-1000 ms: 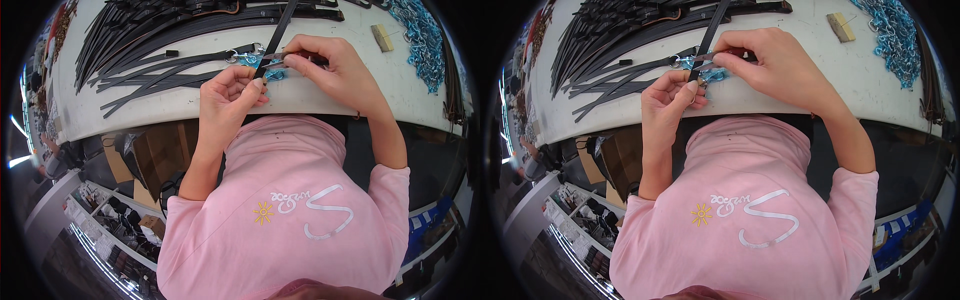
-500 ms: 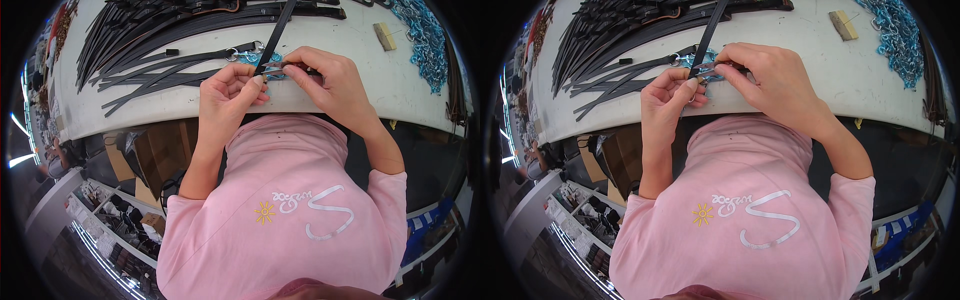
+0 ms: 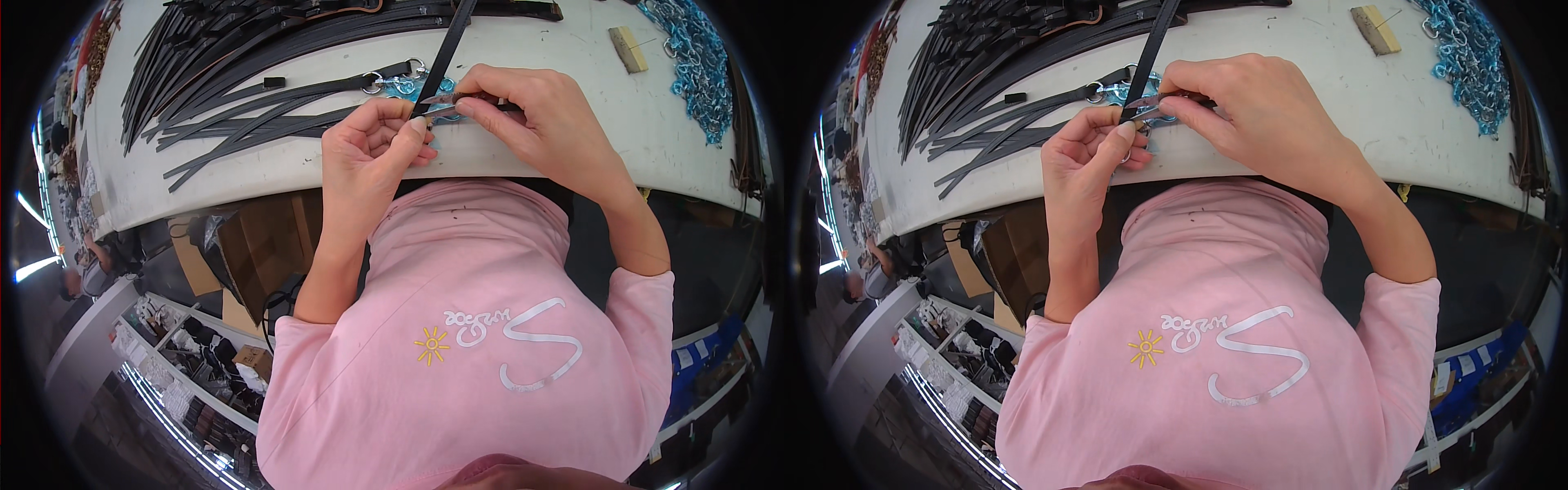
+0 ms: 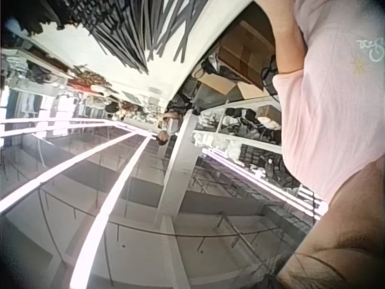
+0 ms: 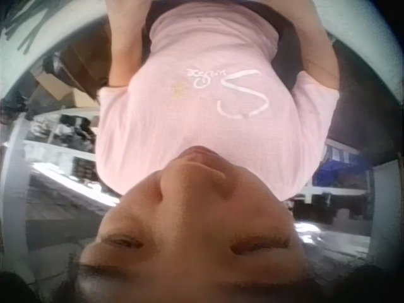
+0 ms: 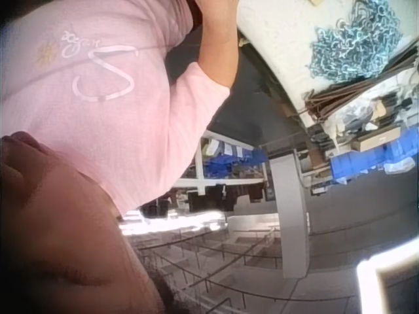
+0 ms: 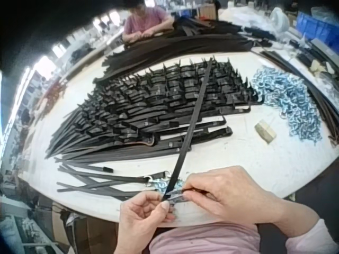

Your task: The person assembles keychains by threading black straps through blue metal rings. They use pliers to close the rings securely after threading. The finished keychains are placed on the table.

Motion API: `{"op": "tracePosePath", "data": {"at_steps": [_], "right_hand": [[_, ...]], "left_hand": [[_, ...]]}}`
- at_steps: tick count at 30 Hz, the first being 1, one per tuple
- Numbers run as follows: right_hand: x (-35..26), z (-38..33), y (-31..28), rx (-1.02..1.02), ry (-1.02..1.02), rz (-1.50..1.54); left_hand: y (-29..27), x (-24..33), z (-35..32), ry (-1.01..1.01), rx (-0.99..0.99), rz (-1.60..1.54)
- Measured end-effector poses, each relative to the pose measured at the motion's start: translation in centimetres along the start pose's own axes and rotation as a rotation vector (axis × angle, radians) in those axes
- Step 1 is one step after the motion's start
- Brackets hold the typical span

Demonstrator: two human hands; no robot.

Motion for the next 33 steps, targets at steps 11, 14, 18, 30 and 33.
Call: {"op": "tracePosePath", "data": {"at_steps": [11, 14, 18, 30, 33], "right_hand": [[0.1, 1.7, -0.3, -0.146, -0.014, -0.025], [0.1, 2.0, -0.4, -0.149, -0.071, -0.066], [-0.1, 2.3, -0.7, -0.147, -0.084, -0.057], [-2.8, 2.8, -1.2, -0.086, -0.302, -0.237], [-2.8, 3.1, -1.0, -0.141, -0.284, -0.252]], "left_hand": [[0.1, 0.0, 0.0, 0.010, 0.017, -0.003], [0.1, 0.1, 0.0, 0.008, 0.001, 0.002], [0.0, 0.1, 0.1, 0.007, -0.038, -0.016], [0.1, 0.1, 0.1, 0.019, -0.043, -0.009], [0.1, 0.1, 0.1, 0.009, -0.033, 0.003]]}}
Point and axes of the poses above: each hand's wrist, its own z-axis towards the middle knuckle, its own y-axis out of the palm, x = y × z, the point moved 7 cm from there along z, towards the middle knuckle, and after that the axes turned 7 degrees about z, right-handed, at the moved point
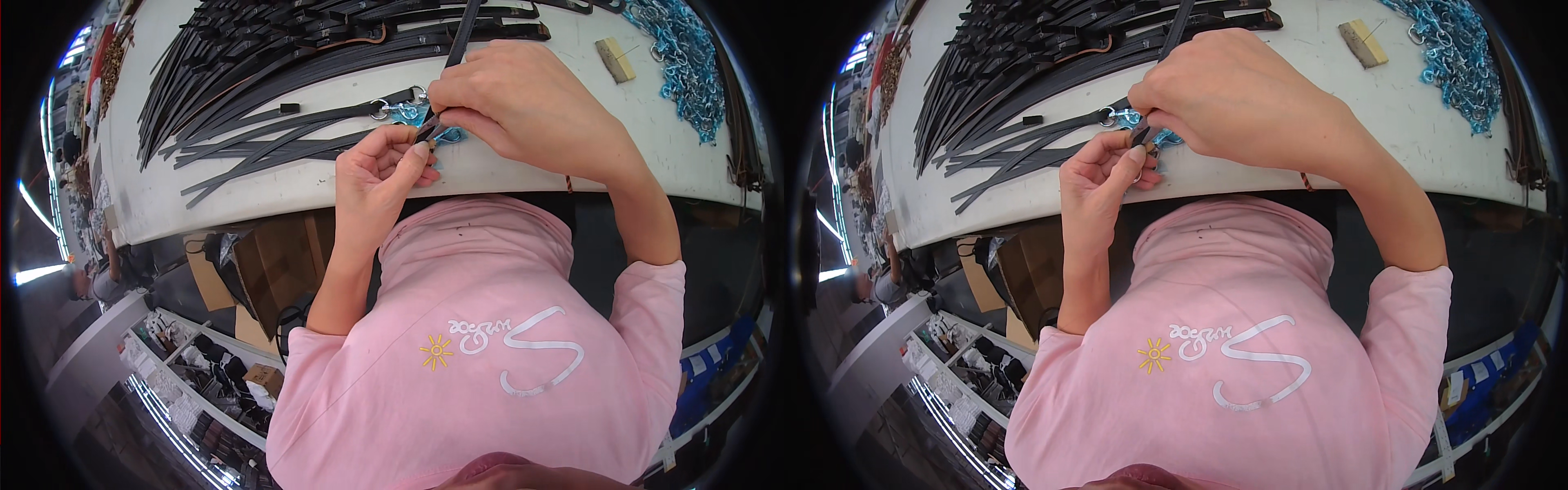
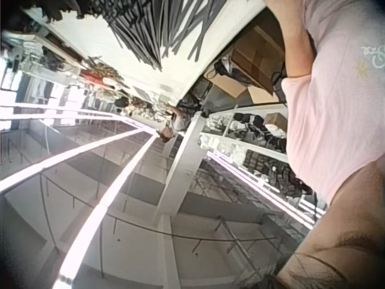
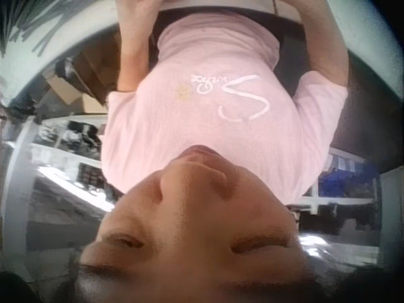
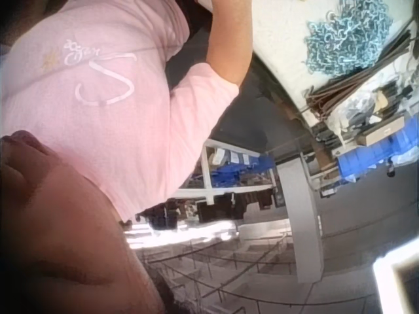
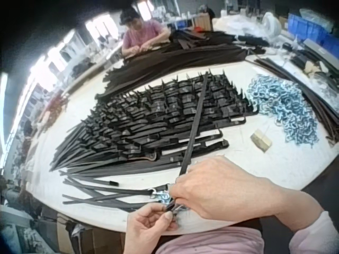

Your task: The person assembles keychains by threading black straps through blue metal rings. They use pliers to close the rings securely after threading. The finished keychains are placed on the table.

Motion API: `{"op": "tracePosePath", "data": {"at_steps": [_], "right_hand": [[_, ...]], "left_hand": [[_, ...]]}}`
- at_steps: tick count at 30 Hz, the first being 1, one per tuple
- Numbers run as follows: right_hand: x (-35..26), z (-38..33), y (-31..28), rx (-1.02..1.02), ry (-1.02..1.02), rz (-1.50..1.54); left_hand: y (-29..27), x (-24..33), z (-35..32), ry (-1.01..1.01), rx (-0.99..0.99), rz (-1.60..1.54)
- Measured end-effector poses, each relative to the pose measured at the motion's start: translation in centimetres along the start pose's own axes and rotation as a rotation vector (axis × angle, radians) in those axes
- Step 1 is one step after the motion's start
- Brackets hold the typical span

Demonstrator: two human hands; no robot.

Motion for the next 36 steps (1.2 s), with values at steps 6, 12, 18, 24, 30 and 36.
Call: {"op": "tracePosePath", "data": {"at_steps": [6, 12, 18, 24, 30, 36], "right_hand": [[0.2, 0.5, 0.0, -0.046, -0.007, 0.013], [2.5, -1.4, -1.9, 0.221, 0.334, 0.365], [2.0, -2.3, 3.3, 0.276, 0.548, 0.796], [2.1, -0.5, 6.0, 0.281, 0.538, 1.136], [1.6, -0.2, 6.1, 0.299, 0.585, 1.141], [0.3, 0.0, 6.5, 0.294, 0.594, 1.153]], "left_hand": [[-0.2, -0.1, 0.0, 0.006, -0.013, 0.000], [-0.9, 0.1, -0.2, 0.031, 0.014, -0.079], [-0.8, 0.2, -0.2, 0.079, 0.026, -0.088], [-0.9, 0.2, 0.3, 0.038, -0.091, -0.285], [-0.6, 0.4, -0.3, 0.227, 0.092, -0.059], [-1.1, 0.3, -1.0, 0.305, 0.175, -0.190]]}}
Point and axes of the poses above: each hand's wrist, its own z-axis towards the middle knuckle, its own y-axis out of the palm, x = y × z, the point moved 7 cm from there along z, towards the middle knuckle, and after that the axes turned 7 degrees about z, right-handed, at the moved point
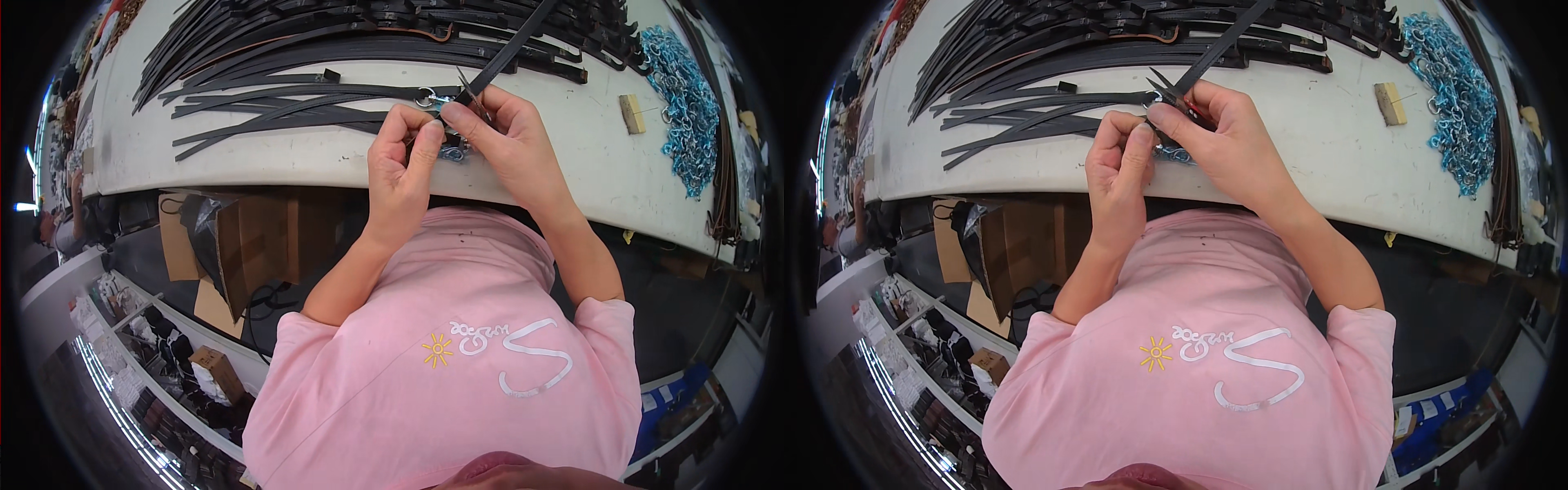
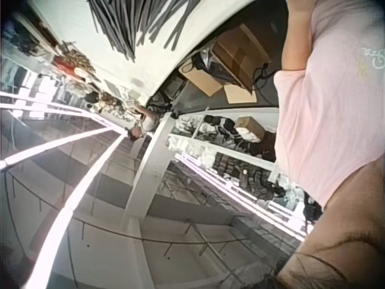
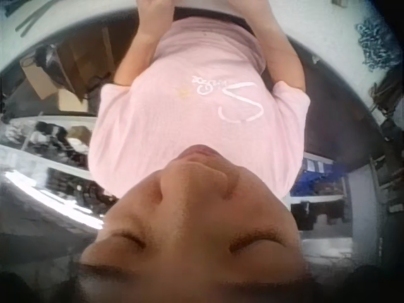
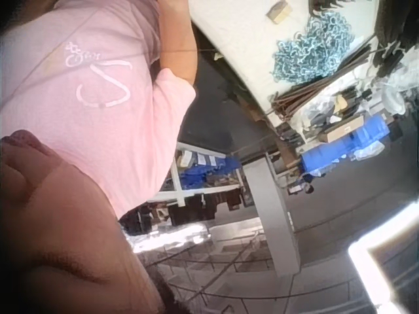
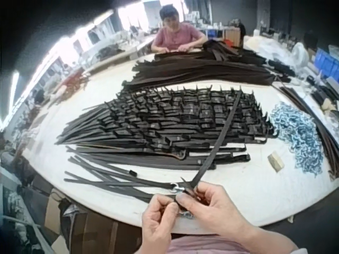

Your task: The person assembles keychains by threading black straps through blue metal rings. They use pliers to close the rings securely after threading. The finished keychains are placed on the table.

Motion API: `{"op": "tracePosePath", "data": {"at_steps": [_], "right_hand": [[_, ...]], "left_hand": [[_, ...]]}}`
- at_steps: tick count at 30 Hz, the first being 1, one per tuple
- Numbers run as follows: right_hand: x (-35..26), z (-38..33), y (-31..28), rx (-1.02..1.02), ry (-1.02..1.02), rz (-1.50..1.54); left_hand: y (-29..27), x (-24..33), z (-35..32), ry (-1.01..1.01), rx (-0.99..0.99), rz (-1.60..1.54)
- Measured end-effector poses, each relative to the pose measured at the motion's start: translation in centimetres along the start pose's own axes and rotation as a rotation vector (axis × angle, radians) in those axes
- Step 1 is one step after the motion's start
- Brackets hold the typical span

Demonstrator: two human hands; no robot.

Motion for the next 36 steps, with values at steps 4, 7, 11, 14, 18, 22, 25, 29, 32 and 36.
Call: {"op": "tracePosePath", "data": {"at_steps": [4, 7, 11, 14, 18, 22, 25, 29, 32, 36], "right_hand": [[0.0, 0.1, 0.4, -0.024, -0.014, 0.030], [-0.6, 0.4, 0.1, -0.018, -0.019, -0.042], [-1.3, 0.5, -0.3, -0.042, -0.037, -0.039], [-0.8, 0.6, -0.7, -0.019, -0.020, -0.057], [-0.3, 0.6, -0.9, 0.003, -0.006, -0.068], [0.2, 0.8, -1.0, 0.014, -0.003, -0.057], [0.3, 0.7, -0.7, 0.017, -0.004, -0.034], [0.2, 0.6, -0.1, 0.015, -0.009, -0.008], [0.0, 0.7, 0.3, -0.006, -0.016, -0.026], [-0.4, 0.9, 0.1, -0.027, -0.043, -0.086]], "left_hand": [[-0.8, -0.2, 0.2, -0.141, -0.115, -0.144], [-0.6, -0.1, 0.4, -0.204, -0.184, -0.132], [-0.6, 0.4, 0.8, -0.127, -0.224, -0.075], [-0.6, 0.4, 0.4, -0.067, -0.179, 0.065], [-0.1, 0.6, 0.1, 0.050, -0.095, 0.356], [0.3, 1.5, 0.1, 0.211, -0.017, 0.571], [0.1, 0.9, 0.1, 0.196, 0.012, 0.522], [-0.2, 0.2, 0.0, 0.160, 0.039, 0.365], [-0.4, 0.4, 0.2, 0.099, 0.030, 0.147], [-0.3, 0.5, 0.4, -0.061, -0.098, 0.024]]}}
Point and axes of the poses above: each hand's wrist, its own z-axis towards the middle knuckle, its own y-axis out of the palm, x = y × z, the point moved 7 cm from there along z, towards the middle knuckle, and after that the axes turned 7 degrees about z, right-handed, at the moved point
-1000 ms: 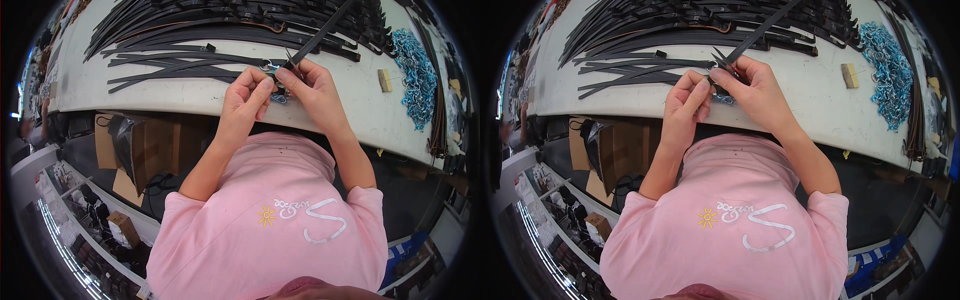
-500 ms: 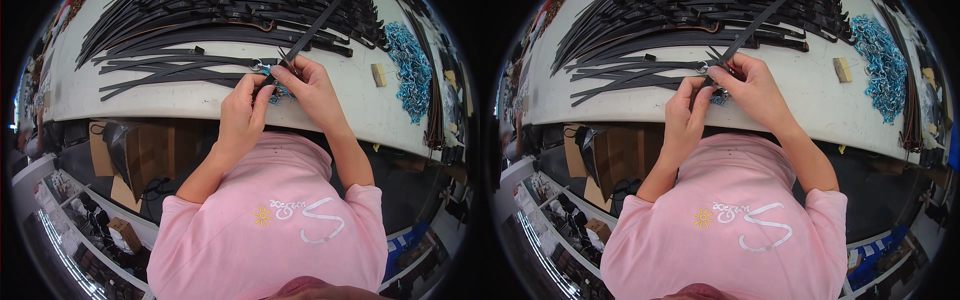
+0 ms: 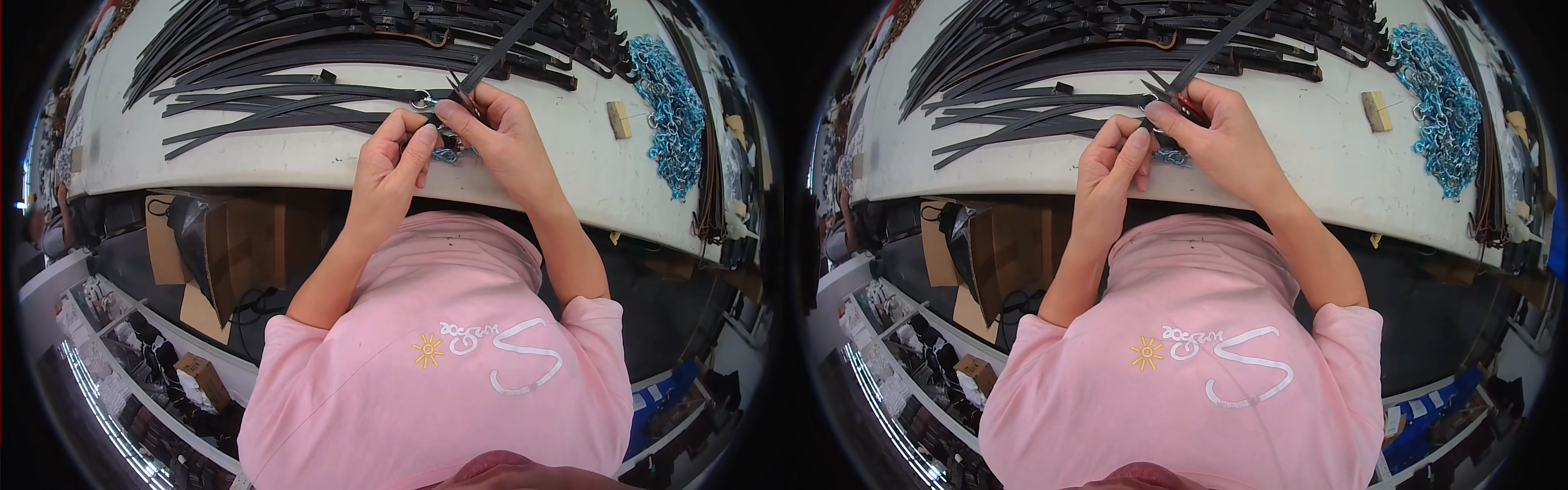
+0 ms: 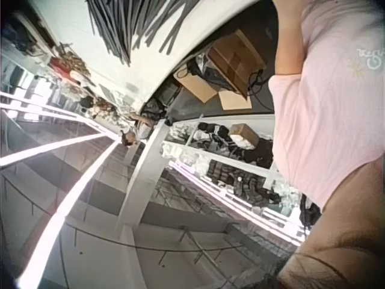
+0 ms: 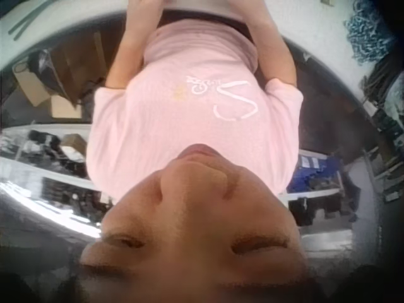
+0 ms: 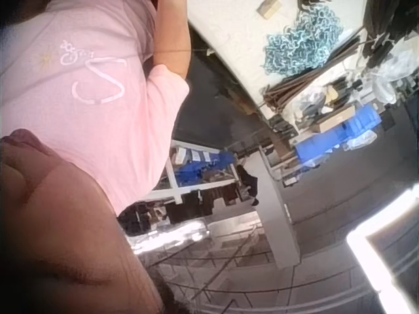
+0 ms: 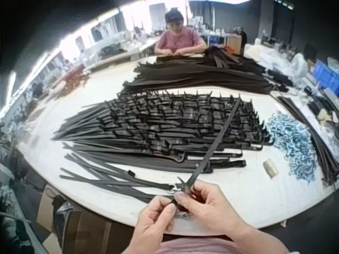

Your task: The person assembles keychains by threading black straps through blue metal rings. They use pliers to close the rings securely after threading. The finished keychains are placed on the table.

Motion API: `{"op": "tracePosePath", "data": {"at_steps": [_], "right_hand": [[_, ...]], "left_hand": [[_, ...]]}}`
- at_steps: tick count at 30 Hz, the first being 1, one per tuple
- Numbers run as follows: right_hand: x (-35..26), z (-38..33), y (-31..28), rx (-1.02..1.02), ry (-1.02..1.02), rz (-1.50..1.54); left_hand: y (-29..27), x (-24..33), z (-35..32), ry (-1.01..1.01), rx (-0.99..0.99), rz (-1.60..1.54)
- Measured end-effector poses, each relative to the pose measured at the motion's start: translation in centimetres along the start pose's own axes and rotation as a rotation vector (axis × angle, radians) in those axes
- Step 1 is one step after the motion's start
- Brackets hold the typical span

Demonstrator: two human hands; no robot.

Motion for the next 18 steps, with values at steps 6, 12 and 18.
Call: {"op": "tracePosePath", "data": {"at_steps": [6, 12, 18], "right_hand": [[-0.9, -0.1, 0.0, -0.052, 0.009, 0.050], [-0.1, -0.1, -1.2, -0.016, 0.016, 0.010], [-0.4, -1.3, -2.9, 0.124, -0.092, -0.399]], "left_hand": [[-0.3, -0.1, 0.5, -0.077, -0.219, -0.158], [0.4, -0.2, 0.2, -0.083, -0.185, -0.007], [0.8, -1.5, 0.3, -0.206, -0.237, -0.032]]}}
Point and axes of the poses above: each hand's wrist, its own z-axis towards the middle knuckle, its own y-axis out of the palm, x = y × z, the point moved 7 cm from there along z, towards the middle knuckle, and after that the axes turned 7 degrees about z, right-handed, at the moved point
